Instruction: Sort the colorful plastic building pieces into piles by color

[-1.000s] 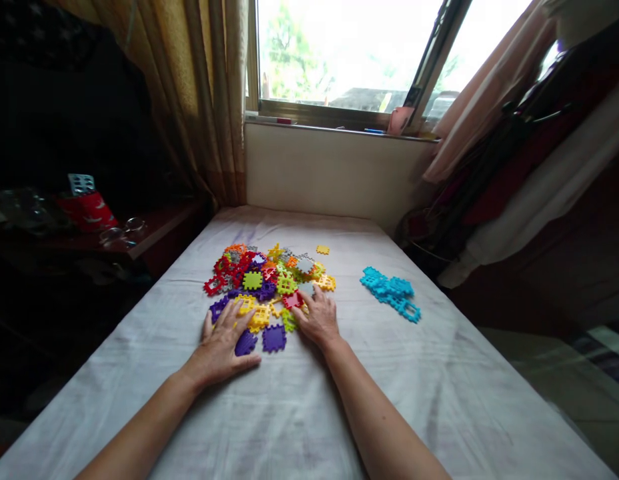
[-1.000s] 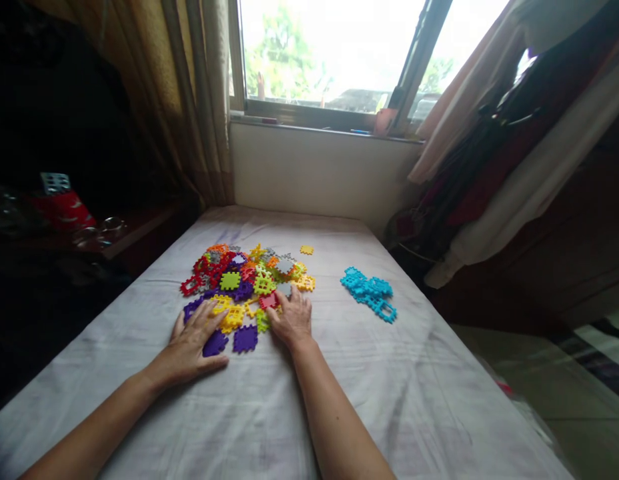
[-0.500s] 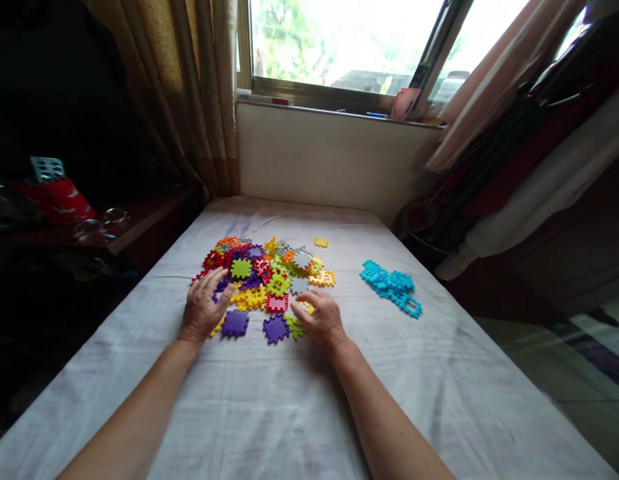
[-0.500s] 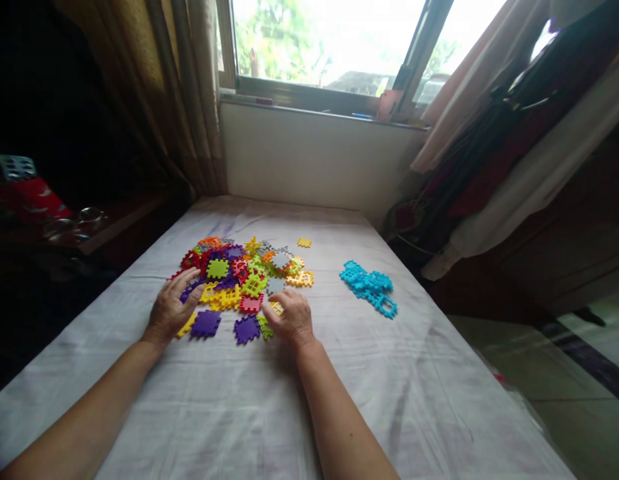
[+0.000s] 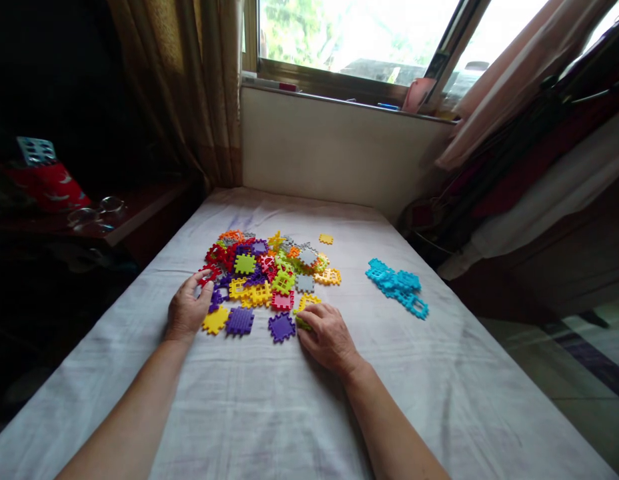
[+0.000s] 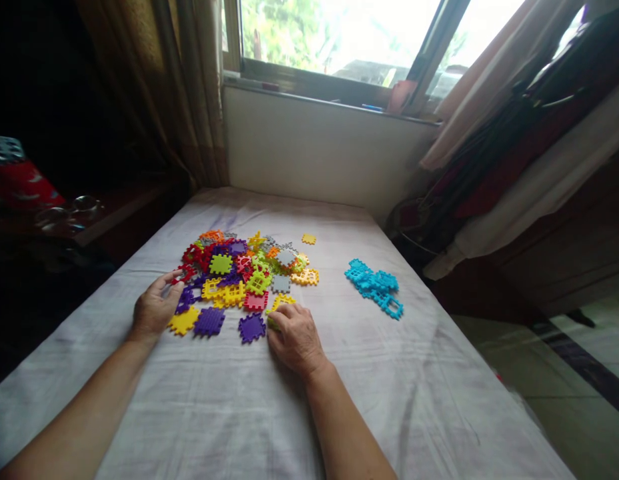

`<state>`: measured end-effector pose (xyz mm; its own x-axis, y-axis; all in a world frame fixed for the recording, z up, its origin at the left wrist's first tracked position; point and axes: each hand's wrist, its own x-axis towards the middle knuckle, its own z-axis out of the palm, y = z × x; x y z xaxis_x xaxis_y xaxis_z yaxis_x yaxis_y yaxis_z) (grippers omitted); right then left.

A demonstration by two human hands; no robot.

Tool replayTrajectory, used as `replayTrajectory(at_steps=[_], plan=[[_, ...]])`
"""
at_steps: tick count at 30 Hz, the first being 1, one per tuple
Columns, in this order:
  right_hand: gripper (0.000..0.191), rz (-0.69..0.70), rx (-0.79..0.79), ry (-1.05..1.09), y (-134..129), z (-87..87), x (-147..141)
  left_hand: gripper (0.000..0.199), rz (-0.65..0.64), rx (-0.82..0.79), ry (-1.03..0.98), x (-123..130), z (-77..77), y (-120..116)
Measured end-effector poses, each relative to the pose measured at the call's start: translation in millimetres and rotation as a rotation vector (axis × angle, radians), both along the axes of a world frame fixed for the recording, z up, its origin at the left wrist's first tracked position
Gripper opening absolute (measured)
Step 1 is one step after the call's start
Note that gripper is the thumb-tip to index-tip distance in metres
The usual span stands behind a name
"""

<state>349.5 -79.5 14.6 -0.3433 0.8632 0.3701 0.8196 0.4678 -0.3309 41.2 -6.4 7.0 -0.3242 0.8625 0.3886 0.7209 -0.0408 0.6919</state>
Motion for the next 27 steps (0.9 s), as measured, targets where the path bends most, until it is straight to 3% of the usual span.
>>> replayTrajectory(at_steps=[7,13,15,18,22,27], plan=[[0.026,0.003,0.093,0.294,9.4,-9.7,5.2,0.037,-0.015,0.007,0.011,0.4,-2.7,0.9],[0.028,-0.402,0.104,0.496,27.4,-21.6,51.1,0.038,-0.012,-0.022,0.032,0.7,-2.4,1.6],[0.031,-0.529,0.07,0.497,32.9,-27.3,67.4,0.037,-0.013,-0.02,0.032,0.4,-2.9,2.0],[0.033,-0.608,0.076,0.406,36.5,-31.6,77.0,0.035,-0.016,-0.012,0.03,-0.3,-3.9,2.2],[0.027,-0.576,0.133,0.221,30.7,-26.7,56.3,0.037,-0.025,-0.023,0.036,-0.1,-4.7,2.4],[0.018,-0.307,0.059,0.062,16.6,-17.4,5.2,0.039,-0.057,-0.016,0.056,2.0,-5.4,4.2]])
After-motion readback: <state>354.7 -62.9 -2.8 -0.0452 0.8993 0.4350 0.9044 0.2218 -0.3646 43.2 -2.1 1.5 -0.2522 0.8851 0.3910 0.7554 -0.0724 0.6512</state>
